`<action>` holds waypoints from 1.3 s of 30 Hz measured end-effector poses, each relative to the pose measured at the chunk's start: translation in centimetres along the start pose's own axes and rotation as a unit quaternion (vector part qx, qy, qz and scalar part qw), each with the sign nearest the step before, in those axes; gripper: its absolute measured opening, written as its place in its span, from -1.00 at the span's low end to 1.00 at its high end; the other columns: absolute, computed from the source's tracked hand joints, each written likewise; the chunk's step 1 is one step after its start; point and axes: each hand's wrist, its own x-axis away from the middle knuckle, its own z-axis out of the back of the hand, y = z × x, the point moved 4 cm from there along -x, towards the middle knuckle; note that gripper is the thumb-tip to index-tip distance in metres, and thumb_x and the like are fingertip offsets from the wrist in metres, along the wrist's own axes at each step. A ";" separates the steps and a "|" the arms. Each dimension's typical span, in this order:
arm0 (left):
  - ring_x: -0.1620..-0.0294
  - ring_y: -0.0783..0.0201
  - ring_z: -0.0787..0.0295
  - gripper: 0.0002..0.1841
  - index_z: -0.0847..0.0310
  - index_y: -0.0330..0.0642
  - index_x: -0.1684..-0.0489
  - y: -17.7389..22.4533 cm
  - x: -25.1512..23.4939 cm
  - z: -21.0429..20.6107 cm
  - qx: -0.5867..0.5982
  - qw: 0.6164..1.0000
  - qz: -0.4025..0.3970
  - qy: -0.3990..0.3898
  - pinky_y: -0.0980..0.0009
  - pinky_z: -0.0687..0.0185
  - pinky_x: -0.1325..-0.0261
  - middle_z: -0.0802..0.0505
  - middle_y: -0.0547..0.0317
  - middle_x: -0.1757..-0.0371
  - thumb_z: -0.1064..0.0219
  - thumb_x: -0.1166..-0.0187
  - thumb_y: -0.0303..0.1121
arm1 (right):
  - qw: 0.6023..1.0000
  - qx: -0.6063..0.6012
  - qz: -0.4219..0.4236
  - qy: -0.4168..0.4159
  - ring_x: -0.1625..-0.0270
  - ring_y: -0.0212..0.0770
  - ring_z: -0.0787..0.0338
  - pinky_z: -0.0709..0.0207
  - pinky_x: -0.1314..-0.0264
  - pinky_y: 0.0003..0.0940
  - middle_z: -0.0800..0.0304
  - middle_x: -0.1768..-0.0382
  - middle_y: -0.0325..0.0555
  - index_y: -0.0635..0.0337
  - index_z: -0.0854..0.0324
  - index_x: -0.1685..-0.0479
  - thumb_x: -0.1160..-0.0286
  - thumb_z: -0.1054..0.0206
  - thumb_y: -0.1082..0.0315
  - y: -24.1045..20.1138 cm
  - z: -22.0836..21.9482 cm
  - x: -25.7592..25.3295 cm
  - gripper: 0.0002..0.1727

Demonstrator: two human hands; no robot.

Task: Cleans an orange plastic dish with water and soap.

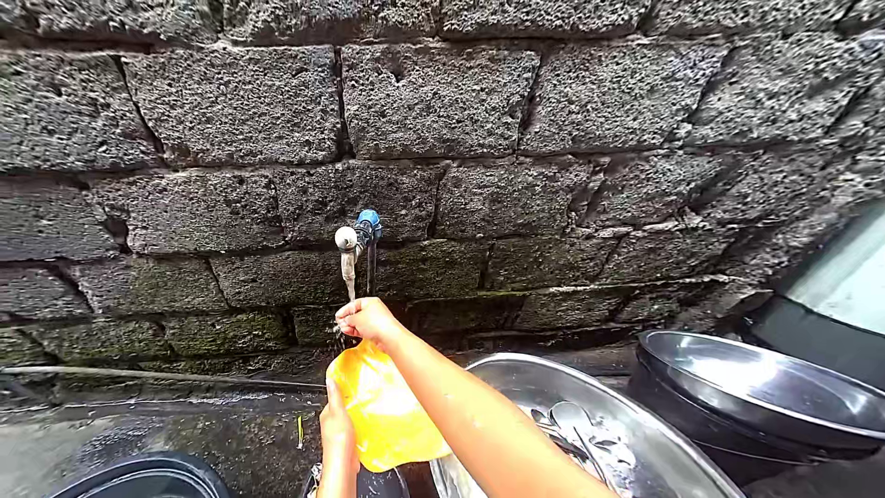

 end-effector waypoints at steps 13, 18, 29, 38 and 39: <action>0.27 0.12 -0.89 -0.33 -0.66 -0.44 -0.13 0.5 -0.9 1.7 0.012 1.000 -0.025 0.014 0.16 -0.84 0.16 -0.87 -0.16 0.23 0.18 -0.89 0.06 | 0.861 0.501 0.036 -0.078 -0.26 0.19 -0.76 -0.56 -0.31 0.28 -0.80 -0.14 0.21 0.25 -0.81 -0.02 -0.51 -0.43 0.36 -0.2 0.7 -2.3 -0.79; 0.24 0.14 -0.88 -0.37 -0.62 -0.42 -0.21 0.9 -1.0 3.1 0.015 0.999 -0.036 0.025 0.17 -0.83 0.15 -0.86 -0.16 0.18 0.20 -0.91 0.02 | 0.799 0.581 0.031 -0.152 -0.39 0.26 -0.68 -0.47 -0.37 0.34 -0.74 -0.24 0.31 0.33 -0.76 -0.09 -0.65 -0.34 0.29 -0.6 -0.5 -1.9 -0.72; -0.05 -0.06 -0.79 -0.22 -0.47 -0.33 -0.46 -0.9 -1.0 4.2 0.090 0.988 0.044 0.119 -0.07 -0.70 -0.09 -0.77 -0.30 -0.12 0.37 -0.85 0.21 | 0.786 0.556 0.250 -0.108 -0.58 0.15 -0.52 -0.31 -0.63 0.18 -0.64 -0.43 0.13 0.15 -0.72 -0.33 -0.71 -0.26 0.28 2.5 -2.7 -1.5 -0.67; -0.06 -0.03 -0.77 -0.30 -0.55 -0.51 -0.30 -1.1 -1.1 3.1 -0.010 0.999 0.008 0.048 0.03 -0.67 -0.18 -0.78 -0.34 -0.07 0.33 -0.93 0.01 | 0.846 0.463 0.193 -0.181 -0.97 0.09 0.30 0.47 -0.92 0.24 0.26 -0.94 0.07 0.13 0.15 -0.95 -0.88 0.21 -0.04 13.5 -4.9 3.0 -0.25; -0.03 -0.01 -0.76 -0.31 -0.55 -0.53 -0.27 -1.3 -1.3 3.4 -0.018 0.998 0.001 0.054 0.05 -0.66 -0.16 -0.77 -0.34 -0.04 0.33 -0.93 -0.01 | 0.846 0.431 0.202 -0.238 -0.97 0.08 0.27 0.48 -0.93 0.22 0.23 -0.94 0.08 0.12 0.13 -0.94 -0.89 0.19 0.01 14.5 -4.9 4.0 -0.28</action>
